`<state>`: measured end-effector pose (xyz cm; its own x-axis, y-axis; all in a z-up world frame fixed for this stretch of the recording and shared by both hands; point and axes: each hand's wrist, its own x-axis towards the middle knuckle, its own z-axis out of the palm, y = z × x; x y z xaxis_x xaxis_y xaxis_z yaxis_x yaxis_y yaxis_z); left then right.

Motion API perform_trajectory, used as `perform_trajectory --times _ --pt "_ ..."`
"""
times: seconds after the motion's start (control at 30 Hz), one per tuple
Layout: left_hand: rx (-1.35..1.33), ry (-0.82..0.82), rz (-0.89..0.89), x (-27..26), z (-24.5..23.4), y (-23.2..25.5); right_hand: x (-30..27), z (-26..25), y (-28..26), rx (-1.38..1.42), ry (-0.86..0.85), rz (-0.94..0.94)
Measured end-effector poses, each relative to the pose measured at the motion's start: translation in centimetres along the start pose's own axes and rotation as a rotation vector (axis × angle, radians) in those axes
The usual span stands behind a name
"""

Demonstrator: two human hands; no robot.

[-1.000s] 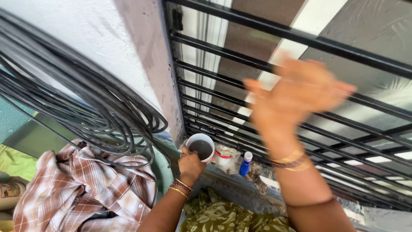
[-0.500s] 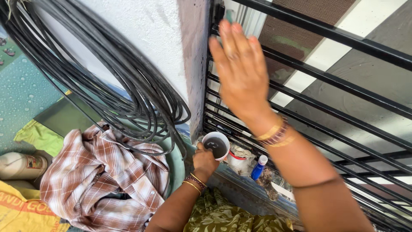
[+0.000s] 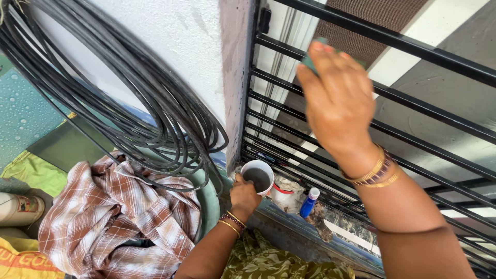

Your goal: The person scrubs a black metal window grille with a sponge, repeatedly dipping it into a small cup of liquid. They wipe the vertical frame and horizontal bars, moving methodically along the grille.

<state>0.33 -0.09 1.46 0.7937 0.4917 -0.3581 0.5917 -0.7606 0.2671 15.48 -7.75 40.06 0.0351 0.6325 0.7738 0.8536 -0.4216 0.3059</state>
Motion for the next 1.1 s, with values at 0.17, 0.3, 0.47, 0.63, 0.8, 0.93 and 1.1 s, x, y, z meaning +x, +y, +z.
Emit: perform_trajectory --times 0.17,0.3,0.47,0.63,0.8,0.93,1.1 --pt "-0.014 -0.016 -0.009 0.0 -0.2 0.1 3.2 4.2 -1.6 0.099 0.023 -0.048" --pt "-0.016 0.025 0.001 -0.2 0.3 -0.2 3.8 3.3 -1.2 0.15 -0.042 -0.077" --pt "-0.03 0.05 0.01 0.2 0.1 -0.5 0.5 -3.8 1.7 -0.016 -0.145 0.0" --pt "0.0 0.0 0.018 -0.2 -0.9 -0.5 -8.1 -11.5 6.5 -0.22 -0.108 0.066" --pt "-0.001 -0.036 -0.003 -0.2 -1.9 -0.2 -18.5 -15.0 11.9 0.059 -0.109 0.303" --pt "0.046 -0.038 0.011 -0.1 -1.9 -0.4 -22.9 -16.8 12.2 0.043 -0.053 0.516" --pt "0.048 0.001 0.031 0.1 -1.4 -0.6 -19.6 -14.9 12.3 0.01 0.077 0.597"
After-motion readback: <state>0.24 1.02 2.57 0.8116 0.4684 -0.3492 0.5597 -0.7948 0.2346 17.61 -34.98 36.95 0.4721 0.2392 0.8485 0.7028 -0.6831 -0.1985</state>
